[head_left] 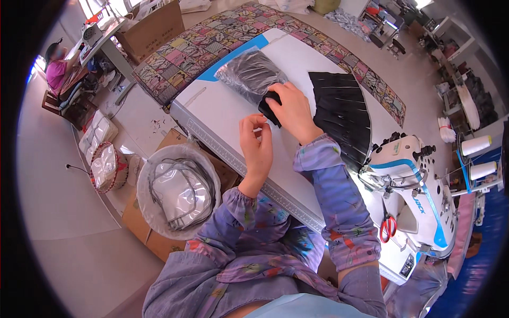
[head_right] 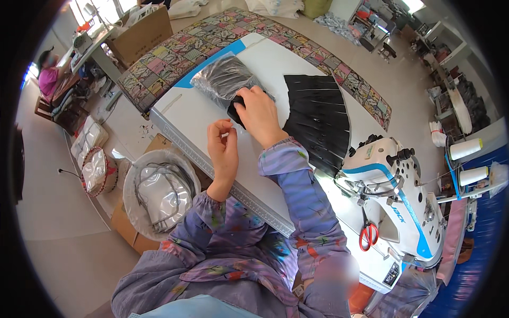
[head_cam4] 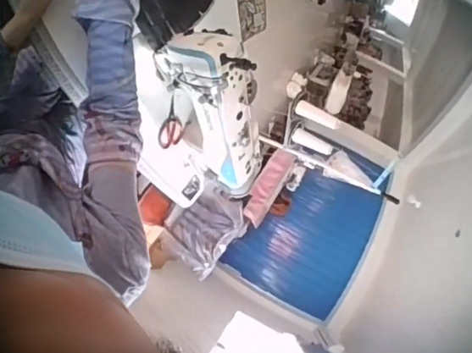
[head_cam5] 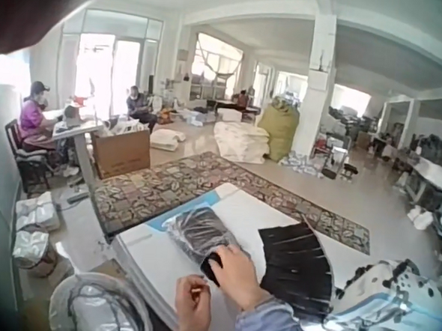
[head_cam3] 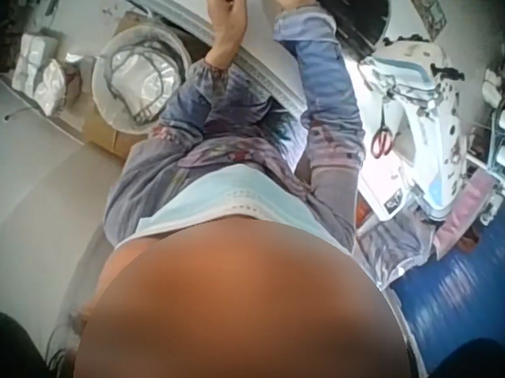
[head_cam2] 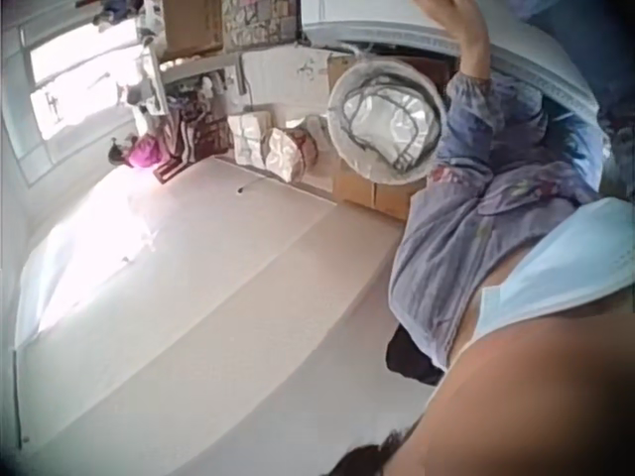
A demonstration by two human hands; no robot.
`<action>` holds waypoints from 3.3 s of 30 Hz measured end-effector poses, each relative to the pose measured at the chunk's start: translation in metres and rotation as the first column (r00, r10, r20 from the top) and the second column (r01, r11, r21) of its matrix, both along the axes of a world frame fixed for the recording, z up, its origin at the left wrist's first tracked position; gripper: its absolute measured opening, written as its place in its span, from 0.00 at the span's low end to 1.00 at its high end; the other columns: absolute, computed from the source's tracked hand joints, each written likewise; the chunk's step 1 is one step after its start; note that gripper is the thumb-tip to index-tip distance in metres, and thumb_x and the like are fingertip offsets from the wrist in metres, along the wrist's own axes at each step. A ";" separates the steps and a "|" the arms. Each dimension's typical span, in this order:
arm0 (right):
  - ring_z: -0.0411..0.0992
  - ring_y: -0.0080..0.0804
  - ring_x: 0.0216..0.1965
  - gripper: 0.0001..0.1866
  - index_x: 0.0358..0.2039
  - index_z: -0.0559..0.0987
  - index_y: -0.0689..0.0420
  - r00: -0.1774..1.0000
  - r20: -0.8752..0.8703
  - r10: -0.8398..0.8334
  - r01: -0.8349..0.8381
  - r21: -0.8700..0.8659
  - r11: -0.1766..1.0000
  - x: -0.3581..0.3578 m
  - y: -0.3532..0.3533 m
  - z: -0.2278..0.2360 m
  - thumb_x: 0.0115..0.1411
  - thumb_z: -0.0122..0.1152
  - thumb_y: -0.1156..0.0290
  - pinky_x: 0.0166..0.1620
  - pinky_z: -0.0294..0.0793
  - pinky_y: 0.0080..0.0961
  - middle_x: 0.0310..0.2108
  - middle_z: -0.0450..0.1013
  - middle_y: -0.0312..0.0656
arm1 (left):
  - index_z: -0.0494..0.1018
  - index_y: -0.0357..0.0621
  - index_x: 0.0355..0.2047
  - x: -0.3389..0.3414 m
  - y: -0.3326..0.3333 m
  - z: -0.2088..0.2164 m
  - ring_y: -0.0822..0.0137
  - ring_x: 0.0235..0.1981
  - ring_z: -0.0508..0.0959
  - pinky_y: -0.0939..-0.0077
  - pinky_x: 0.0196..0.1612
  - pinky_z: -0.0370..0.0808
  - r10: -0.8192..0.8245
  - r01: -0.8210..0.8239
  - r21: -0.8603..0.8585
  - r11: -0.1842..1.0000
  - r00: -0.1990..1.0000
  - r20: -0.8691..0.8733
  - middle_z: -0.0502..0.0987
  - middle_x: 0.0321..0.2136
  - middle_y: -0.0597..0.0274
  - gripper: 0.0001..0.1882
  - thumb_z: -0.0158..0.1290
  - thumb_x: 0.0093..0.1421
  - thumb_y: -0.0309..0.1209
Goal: Sewing strips of black fabric using an industrial sewing machine.
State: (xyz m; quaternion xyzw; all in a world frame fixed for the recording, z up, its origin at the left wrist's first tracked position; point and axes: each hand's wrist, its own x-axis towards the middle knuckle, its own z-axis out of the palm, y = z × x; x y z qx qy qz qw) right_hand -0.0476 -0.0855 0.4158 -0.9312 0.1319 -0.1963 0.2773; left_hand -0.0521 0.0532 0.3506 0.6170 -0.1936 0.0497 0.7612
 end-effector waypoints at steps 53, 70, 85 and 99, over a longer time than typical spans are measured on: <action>0.76 0.44 0.45 0.17 0.49 0.88 0.58 0.882 0.144 -0.449 0.460 -0.052 0.886 -0.352 0.040 -0.043 0.58 0.76 0.75 0.48 0.71 0.39 0.43 0.78 0.42 | 0.86 0.47 0.49 -0.098 -0.056 0.043 0.58 0.53 0.82 0.56 0.57 0.75 -0.870 0.331 0.810 0.484 0.277 0.407 0.84 0.50 0.67 0.14 0.65 0.64 0.33; 0.75 0.49 0.45 0.16 0.53 0.87 0.56 0.844 0.060 -0.533 0.536 -0.109 0.837 -0.342 0.017 -0.038 0.65 0.71 0.73 0.50 0.72 0.41 0.44 0.78 0.44 | 0.84 0.42 0.47 -0.106 -0.090 0.027 0.62 0.49 0.84 0.66 0.53 0.82 -0.820 0.241 0.789 0.566 0.065 0.568 0.83 0.46 0.64 0.12 0.63 0.64 0.28; 0.75 0.48 0.46 0.20 0.60 0.84 0.52 0.842 0.048 -0.538 0.524 -0.316 0.791 -0.329 0.011 -0.051 0.67 0.67 0.74 0.48 0.70 0.43 0.47 0.74 0.43 | 0.83 0.43 0.52 -0.108 -0.083 0.027 0.61 0.56 0.83 0.65 0.54 0.83 -0.833 0.241 0.798 0.552 0.109 0.542 0.85 0.51 0.65 0.19 0.65 0.60 0.28; 0.75 0.48 0.46 0.20 0.59 0.84 0.53 0.834 0.052 -0.550 0.541 -0.281 0.793 -0.328 0.012 -0.050 0.67 0.68 0.76 0.48 0.71 0.42 0.46 0.75 0.44 | 0.84 0.41 0.51 -0.106 -0.088 0.030 0.59 0.57 0.82 0.63 0.59 0.81 -0.857 0.273 0.814 0.512 0.109 0.503 0.85 0.51 0.63 0.17 0.63 0.61 0.28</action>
